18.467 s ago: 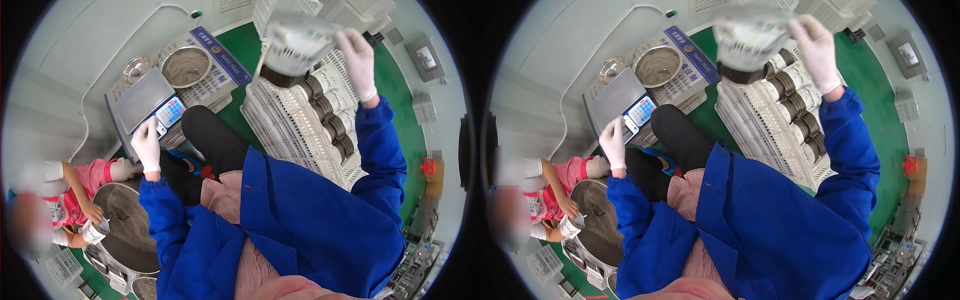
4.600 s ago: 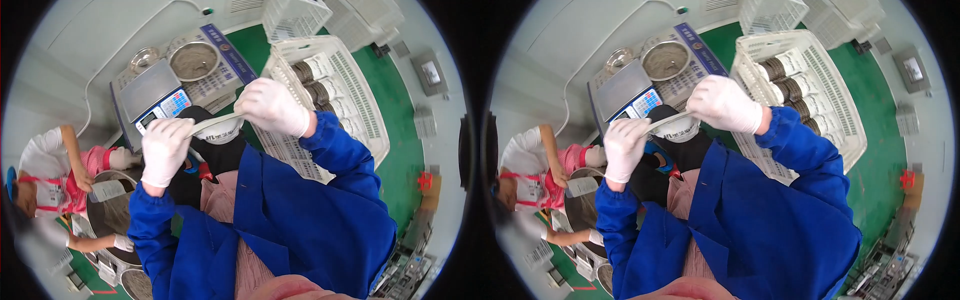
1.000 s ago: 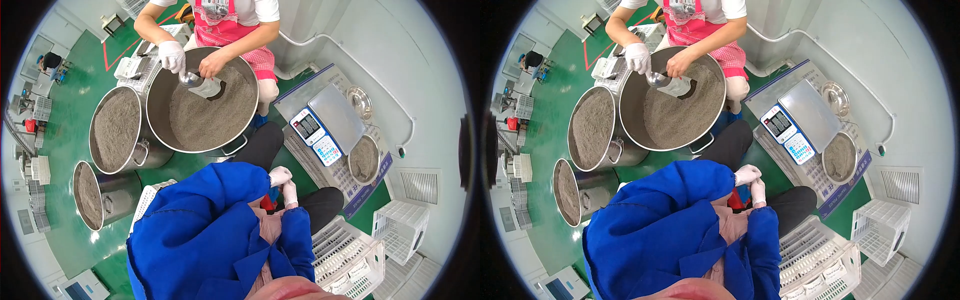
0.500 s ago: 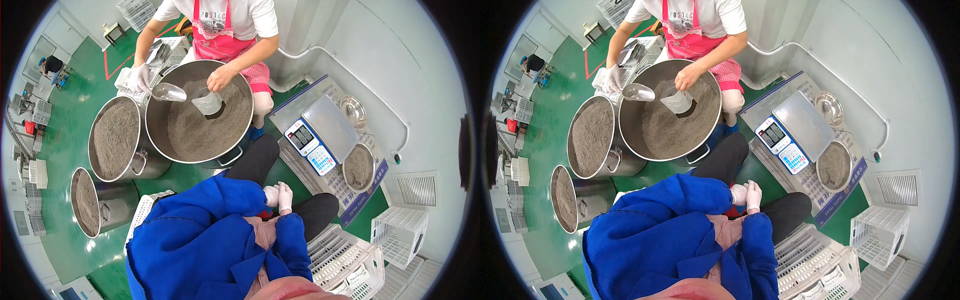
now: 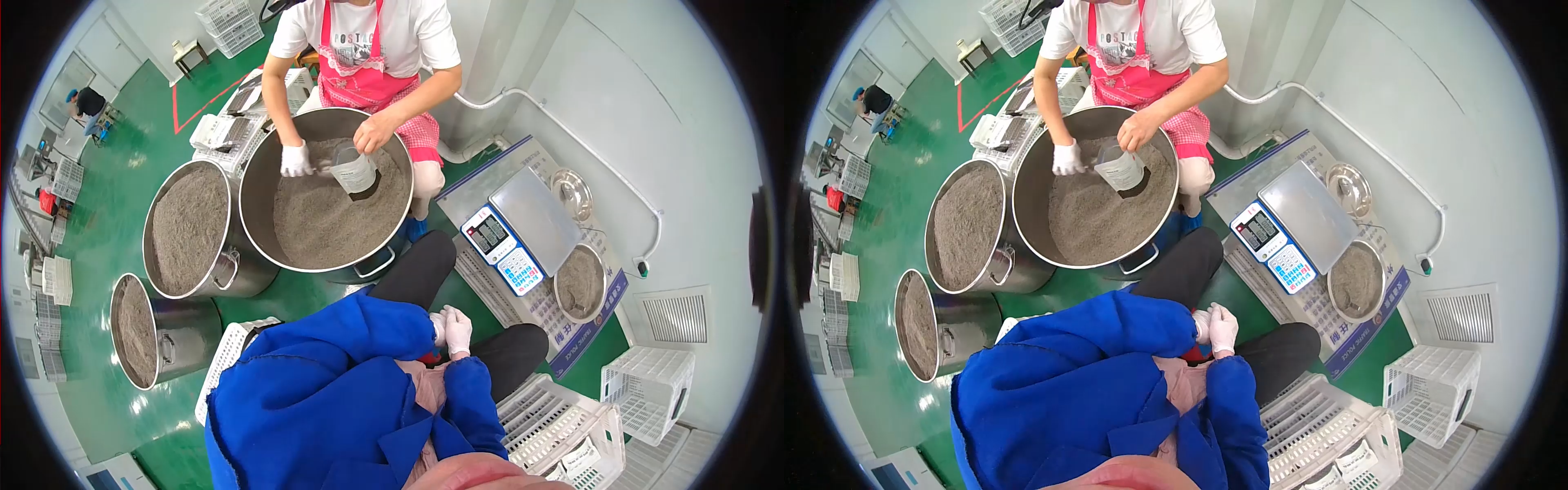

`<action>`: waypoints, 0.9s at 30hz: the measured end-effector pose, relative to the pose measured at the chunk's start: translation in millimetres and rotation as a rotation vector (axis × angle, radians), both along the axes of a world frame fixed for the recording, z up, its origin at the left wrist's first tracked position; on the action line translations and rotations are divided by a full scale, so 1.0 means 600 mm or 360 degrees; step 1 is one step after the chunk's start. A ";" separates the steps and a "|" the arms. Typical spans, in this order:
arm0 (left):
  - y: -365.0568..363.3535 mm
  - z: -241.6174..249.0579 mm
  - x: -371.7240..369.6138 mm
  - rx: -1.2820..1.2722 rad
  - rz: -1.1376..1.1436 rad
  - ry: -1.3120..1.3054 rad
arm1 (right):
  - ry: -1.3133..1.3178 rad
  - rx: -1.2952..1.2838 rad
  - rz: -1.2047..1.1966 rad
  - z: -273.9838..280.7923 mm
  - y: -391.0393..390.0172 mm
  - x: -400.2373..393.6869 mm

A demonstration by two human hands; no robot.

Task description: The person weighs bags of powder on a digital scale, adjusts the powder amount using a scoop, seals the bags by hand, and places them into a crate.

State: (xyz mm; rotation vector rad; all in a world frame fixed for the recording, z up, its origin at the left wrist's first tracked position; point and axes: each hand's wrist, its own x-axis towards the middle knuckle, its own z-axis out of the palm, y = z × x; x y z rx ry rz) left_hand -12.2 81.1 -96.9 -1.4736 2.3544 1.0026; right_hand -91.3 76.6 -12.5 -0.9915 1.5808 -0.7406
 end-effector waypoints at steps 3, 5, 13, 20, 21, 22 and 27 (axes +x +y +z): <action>-0.003 0.009 -0.002 -0.0001 -0.0032 -0.0023 | 0.0270 0.0056 -0.0004 -0.029 0.001 -0.008; -0.004 -0.003 0.001 -0.0006 -0.0058 -0.0039 | 0.0371 0.0105 -0.0026 -0.029 0.000 -0.010; -0.018 0.054 0.002 0.0042 0.0086 0.0064 | 0.0047 0.0083 -0.0055 -0.014 -0.001 -0.014; -0.027 0.119 -0.012 0.0158 0.0072 -0.0184 | 0.0173 0.0203 -0.0090 -0.046 0.004 -0.019; -0.027 0.112 -0.014 0.0133 0.0045 -0.0168 | 0.0095 0.0224 -0.0113 -0.050 0.001 -0.018; -0.025 0.103 -0.013 0.0113 0.0017 -0.0157 | 0.0019 0.0253 -0.0134 -0.053 0.001 -0.021; -0.032 0.095 -0.008 0.0071 -0.0065 -0.0097 | -0.0221 0.0170 -0.0214 -0.031 0.002 -0.021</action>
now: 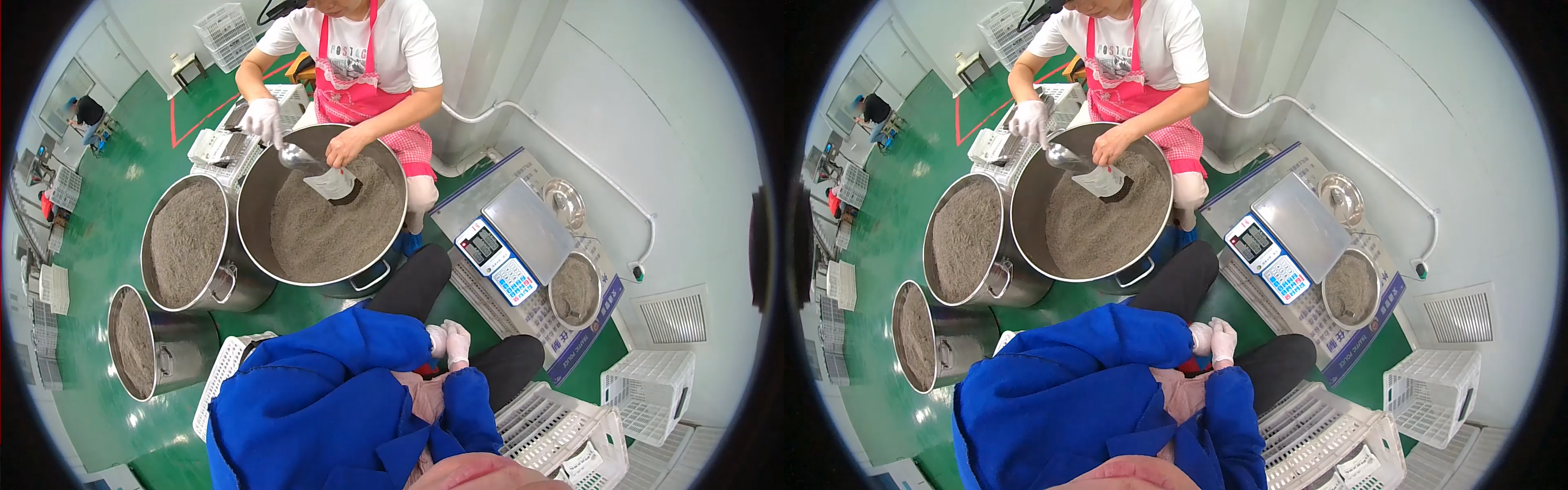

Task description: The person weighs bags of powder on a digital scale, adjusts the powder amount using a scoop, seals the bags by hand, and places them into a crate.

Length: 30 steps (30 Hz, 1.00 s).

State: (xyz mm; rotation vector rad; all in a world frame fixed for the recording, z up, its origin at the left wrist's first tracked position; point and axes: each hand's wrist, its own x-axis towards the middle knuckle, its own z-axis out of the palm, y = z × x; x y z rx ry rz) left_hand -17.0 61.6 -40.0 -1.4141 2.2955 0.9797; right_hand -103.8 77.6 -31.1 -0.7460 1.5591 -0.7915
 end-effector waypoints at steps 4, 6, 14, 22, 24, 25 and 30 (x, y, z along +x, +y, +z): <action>-0.003 0.004 0.003 -0.0016 -0.0039 0.0001 | -0.0117 -0.0069 -0.0057 0.031 -0.005 0.006; -0.002 0.003 0.003 -0.0020 -0.0057 0.0001 | -0.0153 -0.0042 -0.0065 0.021 -0.003 0.004; 0.017 -0.007 0.006 -0.0058 -0.0179 -0.0011 | 0.0013 0.0066 -0.0072 -0.018 -0.004 -0.003; -0.012 0.026 0.025 -0.0117 -0.0120 0.0244 | 0.0523 -0.0454 -0.0218 0.001 -0.009 -0.017; -0.017 0.023 0.031 -0.0182 -0.0101 0.0326 | 0.0413 -0.0733 -0.0538 0.078 -0.026 -0.036; -0.019 0.034 0.034 -0.0163 -0.0100 0.0365 | 0.0505 -0.0829 -0.0589 0.117 -0.034 -0.061; -0.020 0.038 0.033 0.0032 -0.0200 0.0423 | 0.0872 -0.0963 -0.0782 0.189 -0.078 -0.260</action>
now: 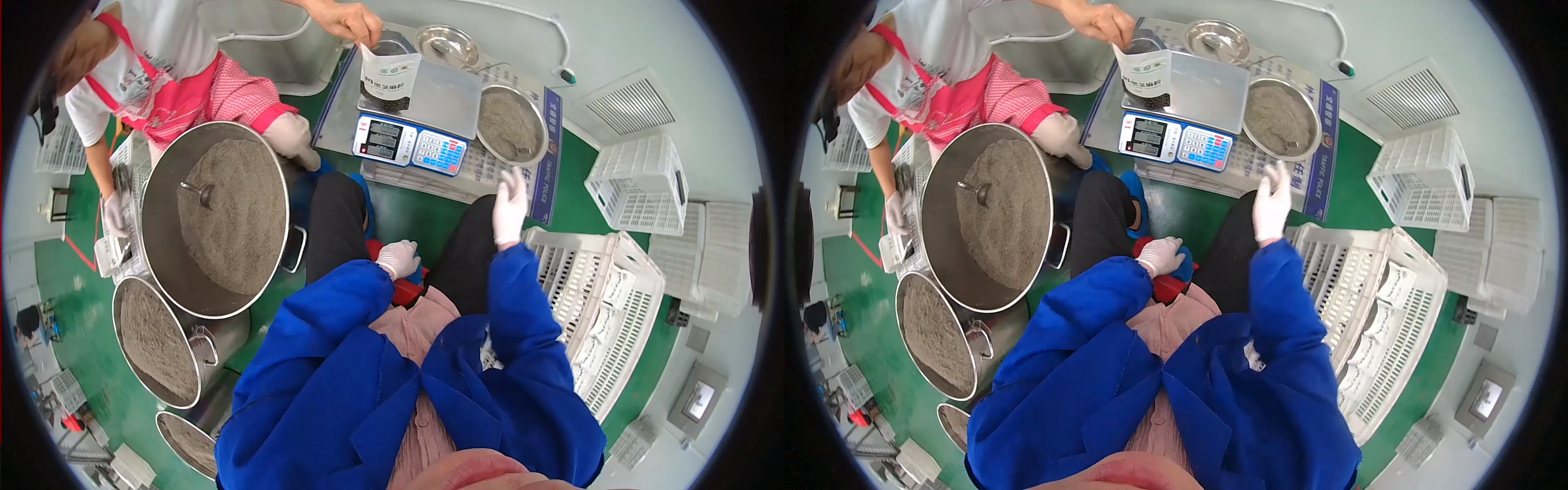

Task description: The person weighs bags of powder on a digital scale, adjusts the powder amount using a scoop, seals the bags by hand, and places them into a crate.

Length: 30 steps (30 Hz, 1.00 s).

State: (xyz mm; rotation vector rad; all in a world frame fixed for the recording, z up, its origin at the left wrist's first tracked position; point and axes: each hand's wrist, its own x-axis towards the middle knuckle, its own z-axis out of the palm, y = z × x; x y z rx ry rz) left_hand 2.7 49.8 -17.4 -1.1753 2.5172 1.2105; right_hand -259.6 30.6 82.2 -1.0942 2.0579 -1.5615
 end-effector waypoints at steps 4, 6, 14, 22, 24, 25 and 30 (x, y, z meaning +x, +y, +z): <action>-0.003 0.017 -0.012 0.0016 0.0031 0.0066 | 0.0049 0.0348 -0.0145 -0.024 -0.041 -0.148; -0.004 0.018 -0.021 0.0035 0.0041 0.0082 | 0.0155 0.0532 -0.0126 -0.025 -0.069 -0.184; -0.011 0.020 -0.021 0.0139 0.0049 0.0018 | 0.0669 0.0847 0.0051 -0.012 -0.155 -0.207; -0.011 0.006 -0.022 0.0094 0.0138 0.0068 | 0.1391 0.0756 0.0187 0.101 -0.182 -0.206; -0.011 0.007 -0.021 0.0083 0.0119 0.0078 | 0.1442 0.0941 0.0271 0.096 -0.180 -0.220; -0.010 0.009 -0.020 0.0074 0.0110 0.0076 | 0.1399 0.0881 0.0203 0.093 -0.176 -0.226; -0.007 0.014 -0.019 0.0080 0.0088 0.0062 | 0.0765 0.0515 -0.0092 0.104 -0.176 -0.246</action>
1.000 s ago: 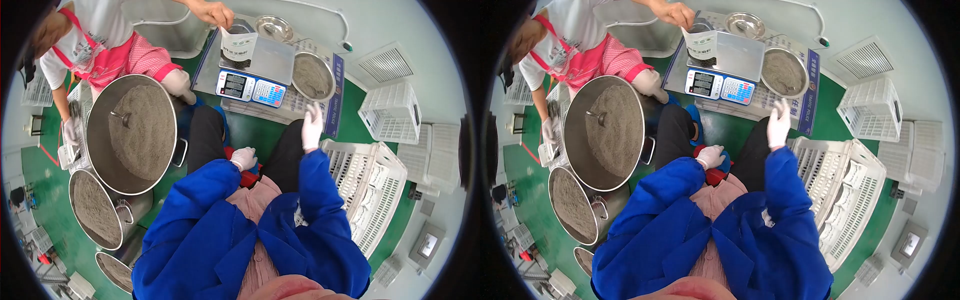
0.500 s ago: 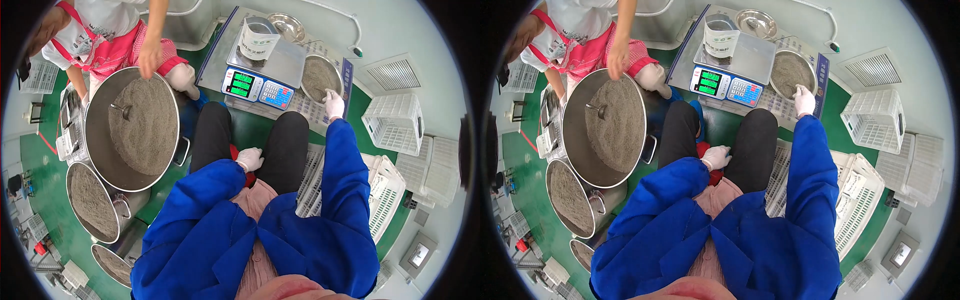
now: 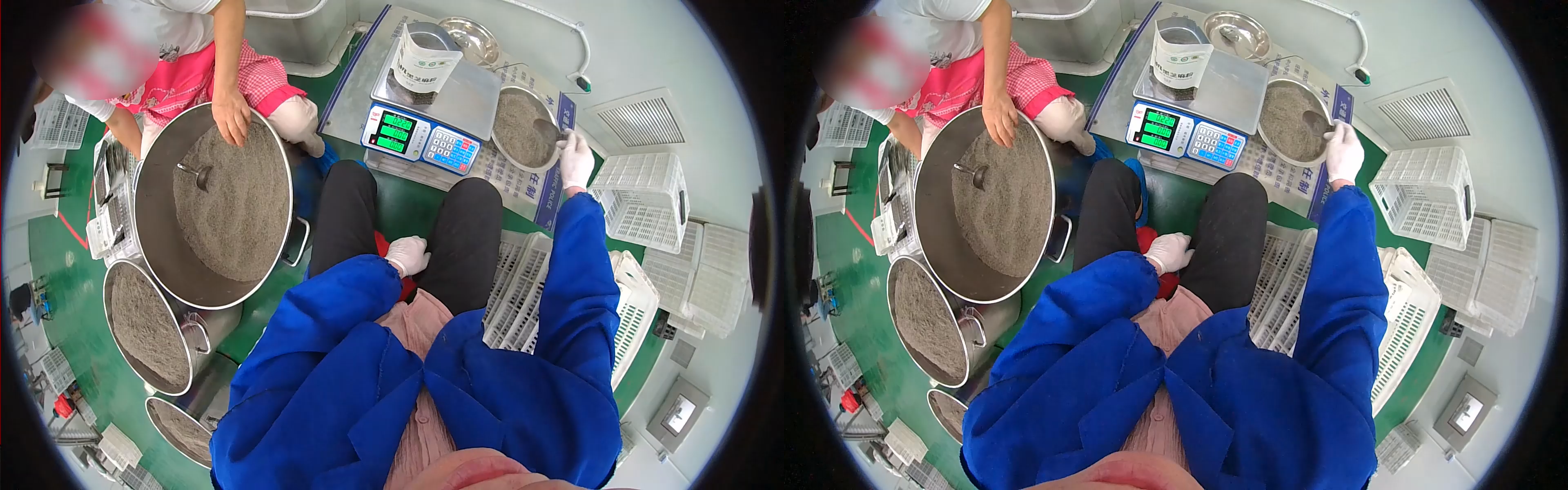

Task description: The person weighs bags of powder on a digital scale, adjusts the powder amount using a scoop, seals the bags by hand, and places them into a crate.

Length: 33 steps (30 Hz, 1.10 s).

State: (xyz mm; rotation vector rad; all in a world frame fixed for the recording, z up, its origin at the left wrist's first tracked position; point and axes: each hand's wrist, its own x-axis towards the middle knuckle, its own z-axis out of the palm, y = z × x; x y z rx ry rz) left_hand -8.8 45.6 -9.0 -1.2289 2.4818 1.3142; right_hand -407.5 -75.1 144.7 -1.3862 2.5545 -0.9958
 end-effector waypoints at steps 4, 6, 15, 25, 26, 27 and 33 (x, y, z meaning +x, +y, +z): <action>-0.003 0.001 -0.002 -0.0032 0.0000 0.0016 | -0.1021 -0.0464 -0.0133 0.081 -0.048 -0.010; 0.000 0.000 -0.005 -0.0041 -0.0001 0.0022 | -0.1256 -0.0555 0.0025 0.158 -0.087 0.034; -0.001 0.009 -0.005 -0.0027 0.0017 0.0006 | -0.0253 -0.0316 0.0849 0.315 -0.244 0.316; -0.008 0.013 0.004 0.0005 0.0010 0.0005 | 0.0152 0.0342 0.1100 0.177 -0.336 0.392; -0.010 0.016 0.005 0.0007 0.0014 0.0011 | 0.0083 0.0371 0.1102 0.176 -0.340 0.392; -0.011 0.018 0.005 0.0012 0.0018 0.0018 | 0.0105 0.0383 0.1031 0.176 -0.347 0.391; -0.008 0.017 0.001 -0.0025 0.0068 0.0098 | -0.0248 0.0425 0.0810 0.212 -0.356 0.376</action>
